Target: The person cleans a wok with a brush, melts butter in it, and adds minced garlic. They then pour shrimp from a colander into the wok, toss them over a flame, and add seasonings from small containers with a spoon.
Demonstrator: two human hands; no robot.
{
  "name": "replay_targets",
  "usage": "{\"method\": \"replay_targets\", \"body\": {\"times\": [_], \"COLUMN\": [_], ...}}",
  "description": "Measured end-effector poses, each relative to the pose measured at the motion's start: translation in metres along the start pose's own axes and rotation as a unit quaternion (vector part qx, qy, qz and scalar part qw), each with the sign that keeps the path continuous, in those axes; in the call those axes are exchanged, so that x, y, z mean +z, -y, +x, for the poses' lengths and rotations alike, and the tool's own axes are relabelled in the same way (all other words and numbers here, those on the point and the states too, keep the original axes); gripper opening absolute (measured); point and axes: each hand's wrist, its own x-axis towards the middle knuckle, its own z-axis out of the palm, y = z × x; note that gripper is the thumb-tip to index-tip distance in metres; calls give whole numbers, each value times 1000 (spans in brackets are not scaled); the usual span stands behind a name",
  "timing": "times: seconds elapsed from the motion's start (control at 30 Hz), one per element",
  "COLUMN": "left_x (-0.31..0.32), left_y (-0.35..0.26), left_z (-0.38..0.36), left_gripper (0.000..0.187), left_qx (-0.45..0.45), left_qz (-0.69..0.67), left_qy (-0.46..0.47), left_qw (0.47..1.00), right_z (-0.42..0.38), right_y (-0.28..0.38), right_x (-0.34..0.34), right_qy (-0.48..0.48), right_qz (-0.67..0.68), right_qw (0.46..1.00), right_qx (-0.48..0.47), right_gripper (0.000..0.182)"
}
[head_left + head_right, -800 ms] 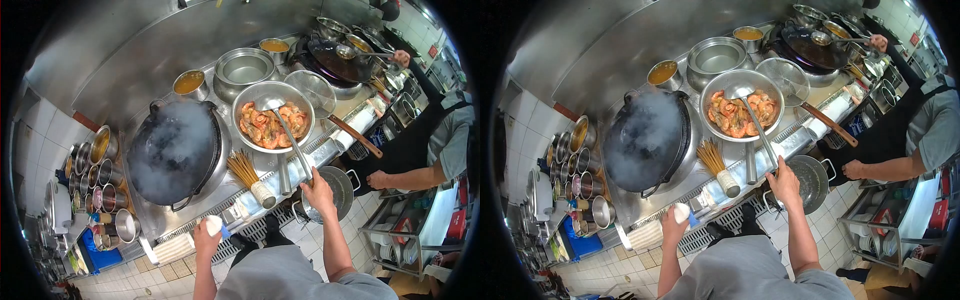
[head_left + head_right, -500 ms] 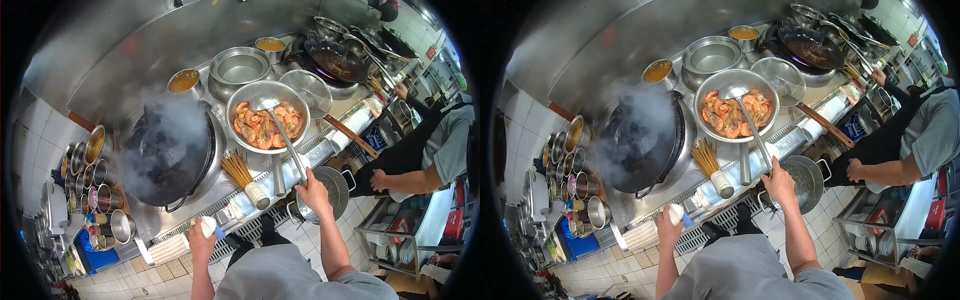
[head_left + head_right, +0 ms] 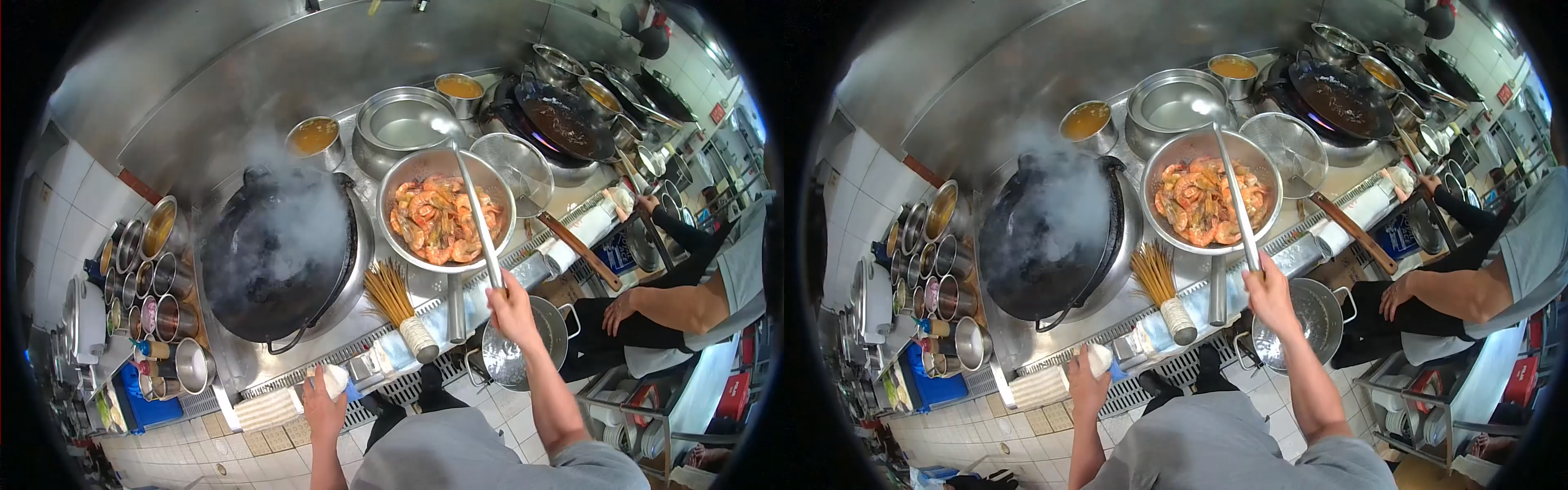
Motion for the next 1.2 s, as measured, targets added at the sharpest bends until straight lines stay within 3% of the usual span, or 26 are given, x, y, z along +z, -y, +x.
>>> {"method": "replay_targets", "body": {"times": [0.03, 0.1, 0.3, 0.43, 0.5, 0.53, 0.57, 0.63, 0.7, 0.83, 0.93, 1.1, 1.13, 1.17, 1.2], "left_x": [-2, -5, -14, -7, -4, -4, -4, -6, -9, -4, 0, -1, 1, 2, -4], "left_y": [-3, -6, -8, 1, -1, -4, -7, -15, -21, -8, 5, 33, 40, 46, 50], "left_z": [0, -3, -18, -33, -35, -33, -31, -25, -17, -2, 7, -6, -12, -18, -25], "left_gripper": [88, 88, 87, 86, 86, 85, 85, 84, 83, 80, 75, 64, 60, 57, 52], "left_qx": [-9, -21, -78, -57, -44, -25, -5, -3, -4, -54, -27, -38, -63, -84, -102], "left_qz": [3, 4, -44, -61, -63, -46, -30, -15, 2, 32, 33, -157, -334, -500, -532], "left_qy": [5, 9, -13, -40, -55, -62, -68, -65, -60, -11, -2, -66, -53, -39, -23], "left_qw": [1000, 1000, 996, 996, 996, 997, 997, 998, 998, 998, 999, 985, 939, 861, 840], "right_z": [21, 68, 178, 207, 209, 205, 199, 182, 156, 82, 25, -44, -55, -63, -69], "right_y": [14, 25, 46, 50, 49, 48, 47, 46, 49, 75, 89, 99, 102, 105, 111], "right_x": [4, 18, 48, 57, 63, 64, 64, 64, 61, 52, 42, 10, 3, -2, -6], "right_qy": [52, 57, 88, 137, 229, 238, 242, 308, 315, 365, 334, 337, 348, 357, 357], "right_qz": [116, 147, 211, 311, 529, 578, 575, 725, 751, 780, 787, 700, 668, 635, 635], "right_qw": [989, 987, 970, 925, 784, 739, 739, 575, 543, 461, 446, 546, 575, 603, 603], "right_qx": [76, 11, 82, 172, 230, 252, 253, 223, 205, 217, 263, 314, 319, 323, 325], "right_gripper": [34, 31, 22, 12, 9, 11, 11, 19, 38, 52, 57, 60, 61, 62, 62]}}
